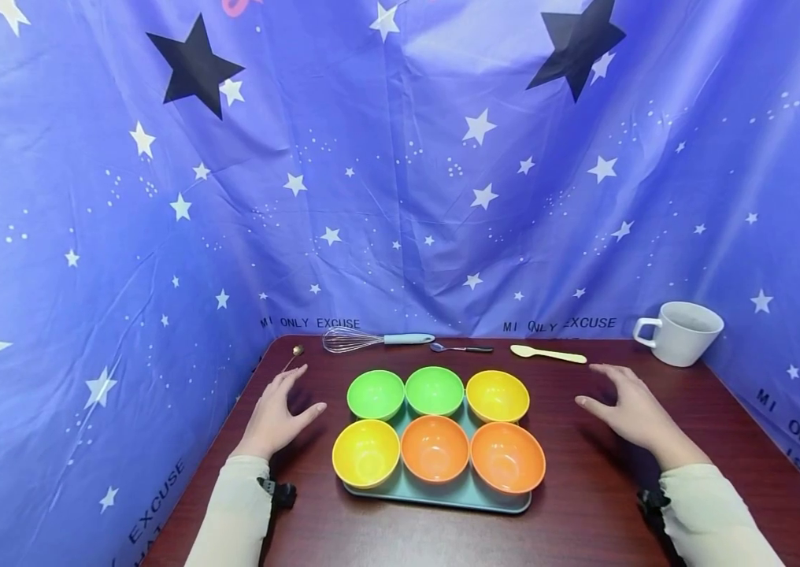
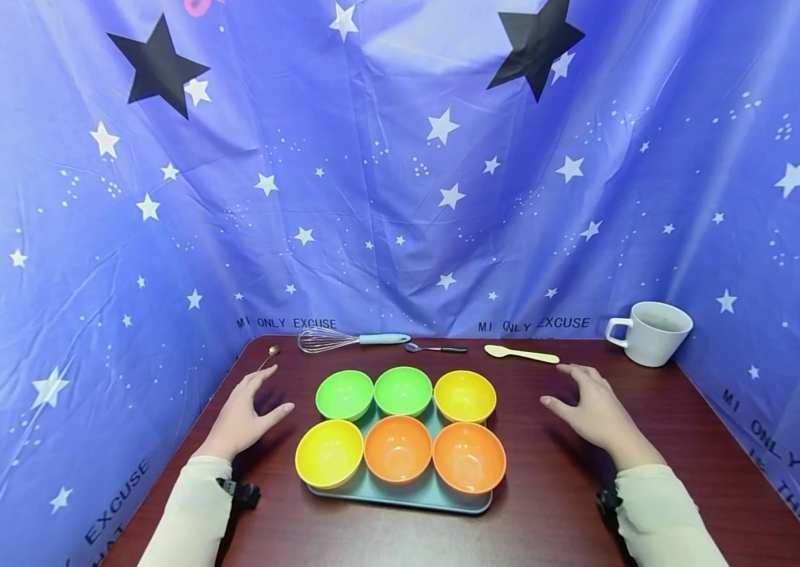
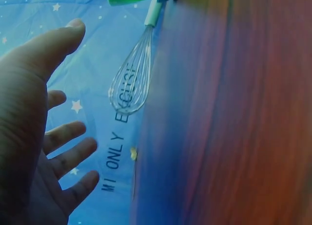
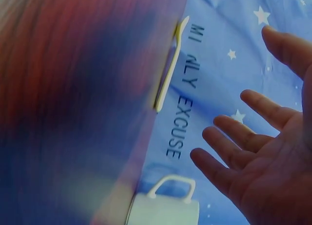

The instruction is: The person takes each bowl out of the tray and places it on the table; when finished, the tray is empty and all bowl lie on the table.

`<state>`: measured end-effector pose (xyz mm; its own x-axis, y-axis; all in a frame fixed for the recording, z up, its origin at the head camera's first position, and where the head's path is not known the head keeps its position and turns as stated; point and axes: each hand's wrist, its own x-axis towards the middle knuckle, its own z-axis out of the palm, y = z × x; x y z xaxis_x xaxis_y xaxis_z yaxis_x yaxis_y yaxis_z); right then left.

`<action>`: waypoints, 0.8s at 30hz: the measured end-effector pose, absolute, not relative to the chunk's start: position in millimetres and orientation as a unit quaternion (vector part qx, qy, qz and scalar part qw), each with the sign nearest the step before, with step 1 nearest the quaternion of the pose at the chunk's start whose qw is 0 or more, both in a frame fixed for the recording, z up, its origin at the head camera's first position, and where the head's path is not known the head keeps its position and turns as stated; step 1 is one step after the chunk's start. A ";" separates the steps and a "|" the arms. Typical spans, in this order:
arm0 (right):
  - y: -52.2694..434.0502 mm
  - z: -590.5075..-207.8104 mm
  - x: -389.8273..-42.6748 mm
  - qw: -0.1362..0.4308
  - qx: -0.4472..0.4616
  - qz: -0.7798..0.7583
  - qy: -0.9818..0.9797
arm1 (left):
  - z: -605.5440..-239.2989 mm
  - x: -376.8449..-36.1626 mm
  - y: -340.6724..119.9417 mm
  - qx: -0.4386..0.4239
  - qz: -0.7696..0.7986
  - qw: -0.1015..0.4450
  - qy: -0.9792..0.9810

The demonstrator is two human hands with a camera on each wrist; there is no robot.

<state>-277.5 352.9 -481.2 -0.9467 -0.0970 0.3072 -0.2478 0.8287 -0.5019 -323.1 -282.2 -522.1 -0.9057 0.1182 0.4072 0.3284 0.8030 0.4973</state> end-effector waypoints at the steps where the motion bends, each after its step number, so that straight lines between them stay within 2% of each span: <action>1: 350.1 -481.2 -279.0 0.131 0.089 0.283 -0.946 | -523.2 -324.2 -280.7 -0.119 -0.298 0.176 -0.931; 17: 310.5 -485.3 -305.5 0.105 0.079 0.326 -0.936 | -537.0 -338.0 -250.9 -0.169 -0.517 0.108 -0.832; 24: 292.9 -493.7 -315.7 0.081 0.078 0.374 -0.921 | -542.9 -341.2 -239.9 -0.193 -0.546 0.077 -0.812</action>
<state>-315.7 292.9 -493.7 -0.9747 -0.0840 0.2071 -0.2046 0.7083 -0.6756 -341.2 -239.9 -542.9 -0.9134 0.2304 0.3356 0.3978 0.3300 0.8561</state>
